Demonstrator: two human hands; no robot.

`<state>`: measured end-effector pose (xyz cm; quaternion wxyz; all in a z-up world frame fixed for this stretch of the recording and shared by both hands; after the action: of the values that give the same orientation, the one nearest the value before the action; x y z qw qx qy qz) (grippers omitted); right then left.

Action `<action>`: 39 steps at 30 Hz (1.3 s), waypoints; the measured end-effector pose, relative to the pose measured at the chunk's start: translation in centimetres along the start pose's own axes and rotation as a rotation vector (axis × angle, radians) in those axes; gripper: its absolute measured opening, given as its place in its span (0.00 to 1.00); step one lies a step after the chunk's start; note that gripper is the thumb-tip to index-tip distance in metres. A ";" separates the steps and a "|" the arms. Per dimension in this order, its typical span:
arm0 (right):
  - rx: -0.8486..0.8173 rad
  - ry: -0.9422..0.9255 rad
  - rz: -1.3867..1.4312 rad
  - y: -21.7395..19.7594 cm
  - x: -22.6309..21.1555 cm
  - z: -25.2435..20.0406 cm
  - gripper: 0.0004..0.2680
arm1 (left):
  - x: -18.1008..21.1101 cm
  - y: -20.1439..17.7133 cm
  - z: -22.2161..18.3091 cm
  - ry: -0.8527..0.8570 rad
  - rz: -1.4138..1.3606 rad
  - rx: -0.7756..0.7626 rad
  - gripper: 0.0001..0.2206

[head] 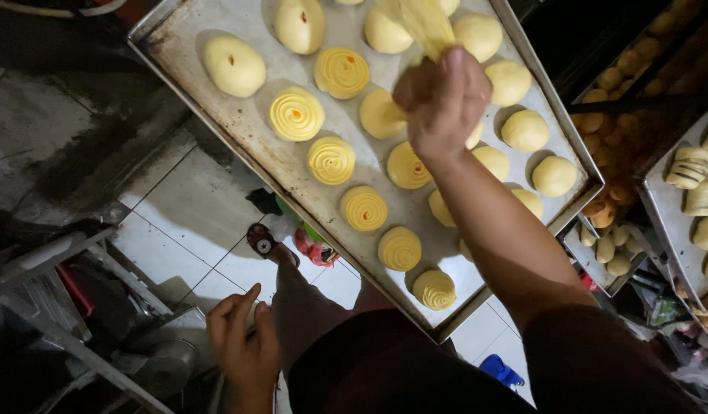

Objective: The person applies a yellow topping to dough balls on a tray using a piping bag, then moves to a counter to prepare other ingredients by opening a plastic bag and using a spatula to fill another piping bag with a yellow mixture.

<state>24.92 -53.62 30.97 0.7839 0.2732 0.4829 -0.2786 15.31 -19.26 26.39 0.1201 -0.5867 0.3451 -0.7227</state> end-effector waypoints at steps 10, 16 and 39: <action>0.127 -0.003 -0.051 0.9 0.4 1.4 0.16 | -0.1 -0.3 -0.3 -0.070 0.009 -0.006 0.10; -0.058 -0.438 -0.369 -2.6 0.0 0.5 0.09 | -0.6 -0.8 -0.9 -0.117 -0.088 0.013 0.10; 0.252 0.120 0.331 10.9 2.1 4.1 0.10 | -2.8 -2.6 -1.6 -0.233 -0.012 0.017 0.11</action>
<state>35.88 -49.23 32.37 0.7484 0.4610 0.4385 -0.1873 15.26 -15.19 25.79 0.1601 -0.6677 0.3191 -0.6533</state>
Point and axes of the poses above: each hand's wrist, its own z-axis towards the middle knuckle, its own y-axis out of the palm, x = y × z, the point moved 1 cm from there along z, towards the middle knuckle, and after that the axes turned 4 degrees about -x, right-handed, at the moved point
